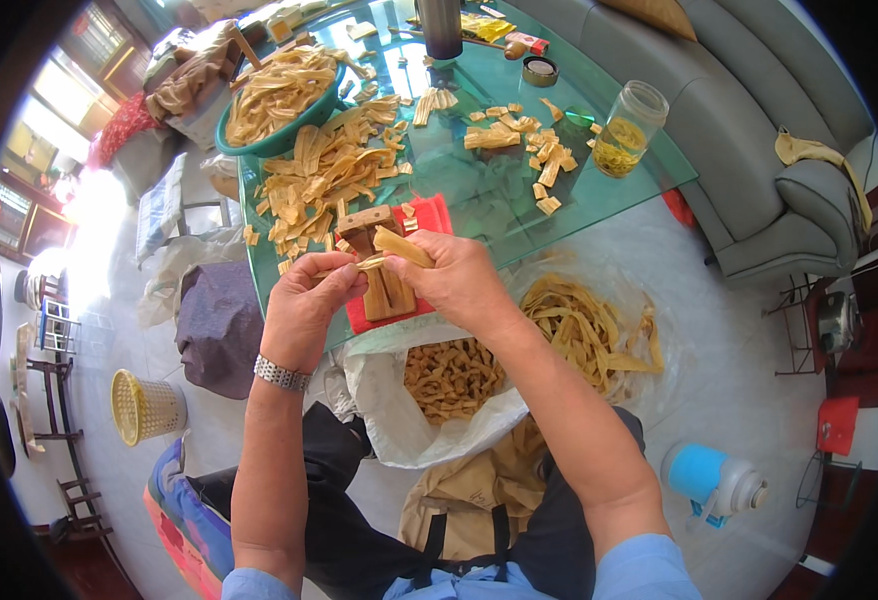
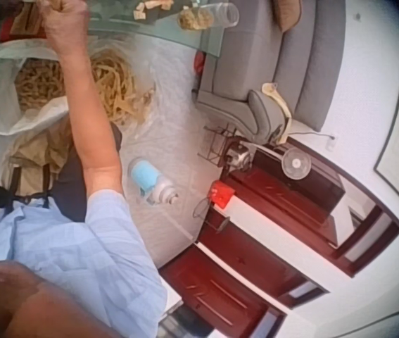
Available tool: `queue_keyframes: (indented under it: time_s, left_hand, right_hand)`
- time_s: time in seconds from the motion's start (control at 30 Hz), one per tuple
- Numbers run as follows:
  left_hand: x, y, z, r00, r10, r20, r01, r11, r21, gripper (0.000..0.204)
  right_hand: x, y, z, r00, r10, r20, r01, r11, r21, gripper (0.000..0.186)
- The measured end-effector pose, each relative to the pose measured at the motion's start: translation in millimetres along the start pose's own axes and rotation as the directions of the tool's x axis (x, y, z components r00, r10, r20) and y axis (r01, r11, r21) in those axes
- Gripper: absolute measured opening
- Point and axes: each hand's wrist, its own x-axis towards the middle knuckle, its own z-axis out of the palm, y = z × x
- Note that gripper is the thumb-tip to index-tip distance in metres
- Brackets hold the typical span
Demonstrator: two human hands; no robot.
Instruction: The person sits on the floor and repeatedly tears dried, flat, yellowish food strips into smaller pieces by hand, placing the torn pieces into a white sack. The person also uses a small red wooden tool to assist in tearing some pieces.
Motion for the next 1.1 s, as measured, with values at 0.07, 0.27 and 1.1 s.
queue_keyframes:
  time_s: [0.07, 0.27, 1.1]
  left_hand:
    - [0, 0, 0, 1.0, -0.02, 0.002, 0.02, 0.999, 0.038, 0.021]
    - [6, -10, -1, 0.999, -0.01, -0.049, 0.028, 0.92, 0.392, 0.02]
    - [-59, -2, 36, 0.837, -0.277, 0.472, 0.188, 0.955, 0.228, 0.032]
  right_hand:
    - [1, 1, 0, 1.0, -0.005, -0.014, 0.004, 0.996, -0.086, 0.022]
    - [4, 15, 3, 1.0, 0.027, 0.005, -0.025, 0.971, -0.236, 0.018]
    - [8, 17, -107, 0.864, 0.301, -0.403, -0.262, 0.953, 0.149, 0.036]
